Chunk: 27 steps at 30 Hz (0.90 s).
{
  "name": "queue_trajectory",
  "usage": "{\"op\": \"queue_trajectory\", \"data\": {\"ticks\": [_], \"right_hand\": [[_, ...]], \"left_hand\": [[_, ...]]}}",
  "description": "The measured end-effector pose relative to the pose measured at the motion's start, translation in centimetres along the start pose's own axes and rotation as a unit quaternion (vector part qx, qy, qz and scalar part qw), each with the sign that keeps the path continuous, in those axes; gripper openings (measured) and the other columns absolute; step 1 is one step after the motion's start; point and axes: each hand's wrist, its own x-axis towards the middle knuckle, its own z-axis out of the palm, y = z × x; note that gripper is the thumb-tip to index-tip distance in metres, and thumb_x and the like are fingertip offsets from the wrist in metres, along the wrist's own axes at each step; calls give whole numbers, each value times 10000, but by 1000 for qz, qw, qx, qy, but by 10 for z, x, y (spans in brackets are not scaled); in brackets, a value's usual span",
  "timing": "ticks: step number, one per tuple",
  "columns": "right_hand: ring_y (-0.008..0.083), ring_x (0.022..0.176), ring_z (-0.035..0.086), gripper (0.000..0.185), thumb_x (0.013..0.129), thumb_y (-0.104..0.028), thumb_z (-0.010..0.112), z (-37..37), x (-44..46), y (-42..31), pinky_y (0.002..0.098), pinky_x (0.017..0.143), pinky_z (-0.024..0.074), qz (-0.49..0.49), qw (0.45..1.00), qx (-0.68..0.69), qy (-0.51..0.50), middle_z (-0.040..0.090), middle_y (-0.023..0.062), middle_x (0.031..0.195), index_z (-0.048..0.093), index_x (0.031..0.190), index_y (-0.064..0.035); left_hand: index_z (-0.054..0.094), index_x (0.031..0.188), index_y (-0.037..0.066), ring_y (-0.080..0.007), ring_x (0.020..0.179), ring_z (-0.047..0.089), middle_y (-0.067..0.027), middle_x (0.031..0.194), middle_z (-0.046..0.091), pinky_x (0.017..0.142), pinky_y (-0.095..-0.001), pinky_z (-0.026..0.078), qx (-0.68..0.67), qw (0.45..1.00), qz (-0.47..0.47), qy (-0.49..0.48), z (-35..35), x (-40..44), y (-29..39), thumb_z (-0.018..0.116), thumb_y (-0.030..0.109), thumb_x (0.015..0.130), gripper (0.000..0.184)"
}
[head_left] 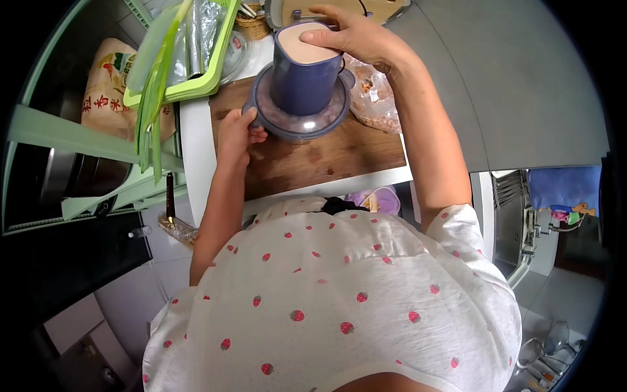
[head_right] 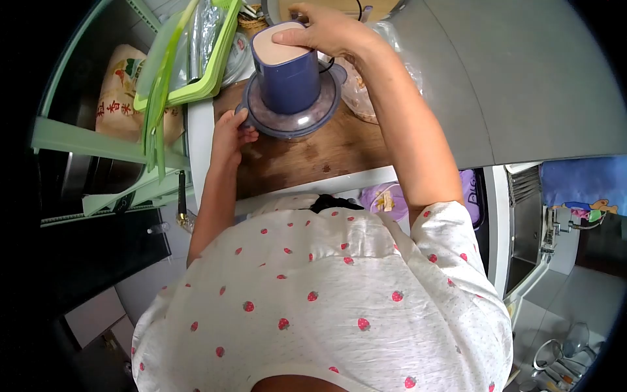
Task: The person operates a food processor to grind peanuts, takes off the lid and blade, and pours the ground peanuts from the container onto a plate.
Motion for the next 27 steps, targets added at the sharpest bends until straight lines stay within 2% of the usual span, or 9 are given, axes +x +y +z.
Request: {"op": "queue_trajectory", "data": {"ticks": [3, 6, 8, 10, 15, 17, 21, 23, 27], "right_hand": [[285, 1106, 479, 785, 743, -406, 660, -6, -4, -13, 329, 909, 402, 12, 999, -46, -2, 470, 212, 1225, 316, 1310, 14], [285, 1119, 471, 772, 740, -385, 672, -3, -1, -6, 332, 910, 404, -2, 1000, 6, -17, 463, 208, 1235, 331, 1299, 24], [264, 1110, 476, 795, 701, -462, 682, 1, 2, 0, 320, 915, 385, -5, 1000, -10, -21, 497, 187, 1198, 381, 1288, -19], [259, 1105, 479, 797, 699, -475, 677, 2, 3, 4, 318, 912, 385, -14, 999, -24, -15, 504, 180, 1191, 388, 1283, -17], [250, 1095, 486, 797, 684, -497, 674, 1, 1, 2, 311, 909, 383, -9, 999, -37, -3, 521, 176, 1170, 419, 1262, -11], [283, 1135, 460, 754, 735, -362, 684, -4, 0, -7, 332, 933, 389, -8, 1000, -19, 5, 458, 211, 1241, 352, 1282, 39], [285, 1147, 450, 738, 738, -353, 683, -8, 1, -15, 331, 954, 371, 11, 997, -72, 25, 452, 217, 1245, 365, 1268, 52], [289, 1147, 449, 724, 755, -360, 663, -10, -5, -23, 331, 962, 363, -8, 998, -50, -28, 453, 219, 1244, 364, 1270, 51], [291, 1150, 445, 728, 761, -370, 654, -7, 7, -5, 334, 963, 362, 2, 997, -75, -34, 454, 222, 1241, 357, 1275, 51]], "left_hand": [[477, 730, 76, -129, 493, 543, -46, 607, 554, 469, -248, 473, -12, 1000, 3, -1, -1, 3, -1, 555, 220, 836, 195], [476, 721, 77, -130, 491, 544, -48, 602, 553, 468, -247, 474, -14, 1000, 3, 0, 2, -2, 2, 558, 220, 832, 198], [476, 716, 78, -131, 491, 544, -49, 599, 552, 468, -246, 474, -13, 1000, 5, 4, 2, -4, 3, 559, 219, 831, 199], [469, 733, 108, -127, 521, 546, -24, 618, 543, 518, -245, 471, 1, 1000, -7, 0, 1, -2, 2, 564, 251, 831, 197], [466, 731, 105, -128, 525, 546, -25, 614, 543, 515, -248, 469, -10, 1000, 3, -12, -2, 2, -2, 566, 242, 829, 195], [465, 730, 105, -127, 526, 546, -24, 611, 542, 514, -249, 467, -14, 1000, 7, -18, -2, 2, -3, 566, 241, 829, 196], [463, 729, 105, -126, 528, 545, -24, 609, 544, 517, -250, 469, -11, 1000, 6, -16, -2, 2, -3, 564, 251, 830, 204], [463, 729, 105, -126, 527, 546, -25, 611, 546, 518, -250, 471, -7, 1000, 8, -17, -2, 3, -4, 564, 254, 830, 207], [468, 731, 104, -127, 527, 547, -25, 613, 547, 520, -250, 473, -5, 1000, 6, -18, -3, 4, -3, 571, 259, 823, 208]]}}
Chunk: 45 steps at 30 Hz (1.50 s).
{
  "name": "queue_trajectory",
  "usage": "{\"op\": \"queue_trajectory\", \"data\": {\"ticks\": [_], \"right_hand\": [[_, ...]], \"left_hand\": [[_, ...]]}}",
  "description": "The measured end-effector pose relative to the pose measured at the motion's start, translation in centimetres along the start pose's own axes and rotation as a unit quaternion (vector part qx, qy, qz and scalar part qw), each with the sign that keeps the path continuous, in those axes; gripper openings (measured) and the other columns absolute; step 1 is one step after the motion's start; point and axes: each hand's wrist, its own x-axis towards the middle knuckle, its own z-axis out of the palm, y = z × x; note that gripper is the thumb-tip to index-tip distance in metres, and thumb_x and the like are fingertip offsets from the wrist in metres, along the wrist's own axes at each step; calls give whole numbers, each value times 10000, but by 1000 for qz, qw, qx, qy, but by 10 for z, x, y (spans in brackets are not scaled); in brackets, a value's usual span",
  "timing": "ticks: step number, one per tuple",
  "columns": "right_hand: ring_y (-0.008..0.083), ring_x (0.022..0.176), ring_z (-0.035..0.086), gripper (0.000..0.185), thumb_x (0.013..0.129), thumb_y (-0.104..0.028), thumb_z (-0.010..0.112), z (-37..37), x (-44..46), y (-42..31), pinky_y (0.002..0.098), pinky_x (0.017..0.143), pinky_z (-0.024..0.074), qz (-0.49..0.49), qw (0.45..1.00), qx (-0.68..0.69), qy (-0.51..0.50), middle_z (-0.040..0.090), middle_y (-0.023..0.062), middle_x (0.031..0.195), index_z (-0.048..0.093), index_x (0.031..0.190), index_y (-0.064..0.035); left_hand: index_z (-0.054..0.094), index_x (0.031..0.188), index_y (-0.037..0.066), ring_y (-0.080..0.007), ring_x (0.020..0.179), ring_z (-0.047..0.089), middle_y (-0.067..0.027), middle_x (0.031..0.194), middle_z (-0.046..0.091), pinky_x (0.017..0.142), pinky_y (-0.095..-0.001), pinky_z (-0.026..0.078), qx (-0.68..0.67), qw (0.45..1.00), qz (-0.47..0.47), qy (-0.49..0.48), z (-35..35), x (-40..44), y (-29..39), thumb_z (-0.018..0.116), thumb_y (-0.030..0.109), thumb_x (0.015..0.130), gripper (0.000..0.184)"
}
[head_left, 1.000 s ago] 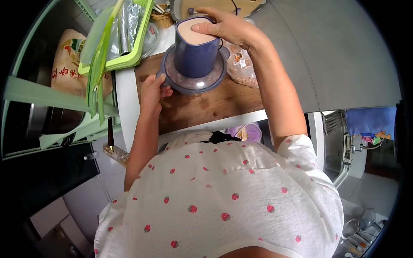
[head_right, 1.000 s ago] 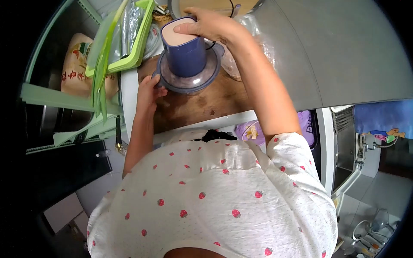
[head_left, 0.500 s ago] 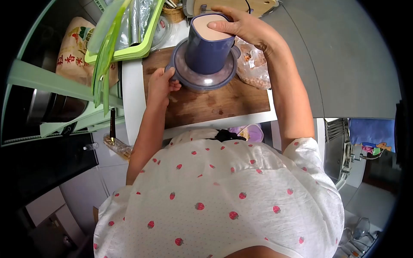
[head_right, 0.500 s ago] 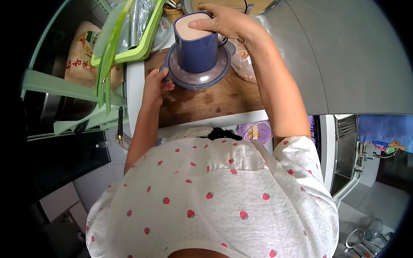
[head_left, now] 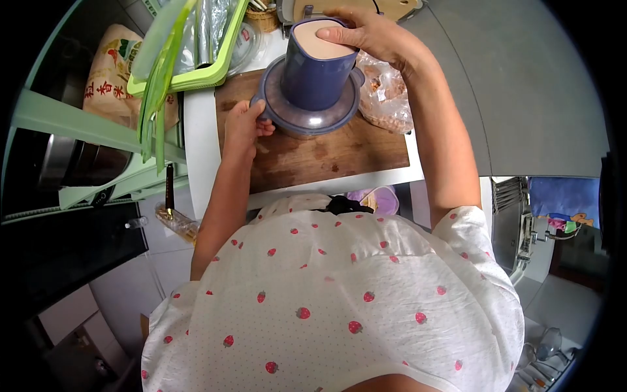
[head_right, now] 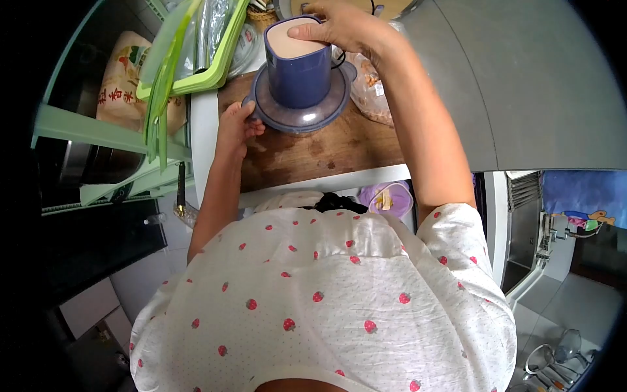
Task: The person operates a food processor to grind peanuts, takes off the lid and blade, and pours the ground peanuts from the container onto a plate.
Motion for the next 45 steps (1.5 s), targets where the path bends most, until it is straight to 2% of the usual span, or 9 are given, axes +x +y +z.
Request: {"op": "queue_trajectory", "data": {"ticks": [15, 17, 18, 21, 23, 33, 39, 41, 45], "right_hand": [[292, 1179, 412, 722, 768, -330, 654, 2, 0, 4, 327, 989, 331, -24, 998, 50, -19, 411, 232, 1277, 335, 1280, 66], [255, 1087, 493, 774, 697, -495, 666, 10, -2, 10, 308, 905, 386, -8, 995, 100, -18, 524, 183, 1165, 436, 1245, 1], [255, 1087, 493, 774, 697, -495, 666, 10, -3, 8, 308, 905, 386, -9, 995, 100, -17, 524, 183, 1165, 436, 1245, 1], [260, 1074, 503, 751, 717, -484, 655, 6, -6, -1, 310, 899, 393, -14, 999, 50, -9, 518, 184, 1177, 441, 1236, 15], [293, 1175, 417, 715, 772, -315, 651, 1, -7, -8, 324, 980, 341, -12, 998, 64, -1, 408, 234, 1278, 327, 1286, 62], [290, 1168, 425, 685, 794, -316, 626, 4, -3, 2, 320, 969, 350, -30, 999, 13, -5, 412, 231, 1277, 330, 1288, 55], [277, 1165, 433, 684, 799, -344, 612, 6, -11, -4, 311, 974, 337, 7, 995, 101, 17, 434, 217, 1264, 336, 1288, 46], [267, 1163, 436, 691, 792, -352, 619, 0, -12, -11, 308, 969, 342, -6, 1000, -2, 22, 444, 208, 1259, 340, 1289, 39], [267, 1162, 437, 701, 786, -361, 624, -2, -8, -8, 308, 970, 341, -7, 1000, -10, 1, 443, 205, 1262, 341, 1291, 35]], "left_hand": [[458, 727, 108, -132, 525, 546, -29, 616, 547, 517, -254, 471, 4, 1000, -1, 0, 0, 0, 1, 576, 256, 820, 211], [456, 726, 109, -132, 525, 546, -29, 616, 547, 516, -254, 471, 7, 1000, -1, -2, 0, 0, 0, 575, 255, 821, 212], [457, 727, 109, -131, 526, 546, -30, 617, 547, 514, -253, 471, 4, 1000, -3, 1, 0, 0, 0, 575, 255, 820, 211], [459, 726, 110, -129, 526, 546, -29, 616, 547, 511, -251, 470, 1, 1000, 0, -5, -2, 1, -1, 576, 257, 819, 210], [460, 725, 111, -127, 525, 546, -27, 615, 547, 509, -250, 470, -2, 1000, 3, -13, -1, 1, -1, 576, 258, 819, 209], [469, 703, 82, -133, 478, 538, -45, 588, 548, 457, -243, 465, -7, 1000, -7, 20, 4, 1, 3, 556, 214, 832, 204], [466, 717, 102, -131, 500, 539, -32, 595, 542, 487, -247, 465, -2, 1000, -8, 21, 3, -2, 3, 560, 234, 832, 199], [462, 726, 121, -126, 521, 540, -17, 600, 537, 515, -248, 464, 8, 1000, -13, 19, 4, -2, 3, 561, 254, 831, 196], [453, 718, 121, -130, 515, 535, -20, 598, 534, 509, -253, 462, 3, 1000, -12, 15, 2, -1, 1, 557, 252, 837, 205]]}}
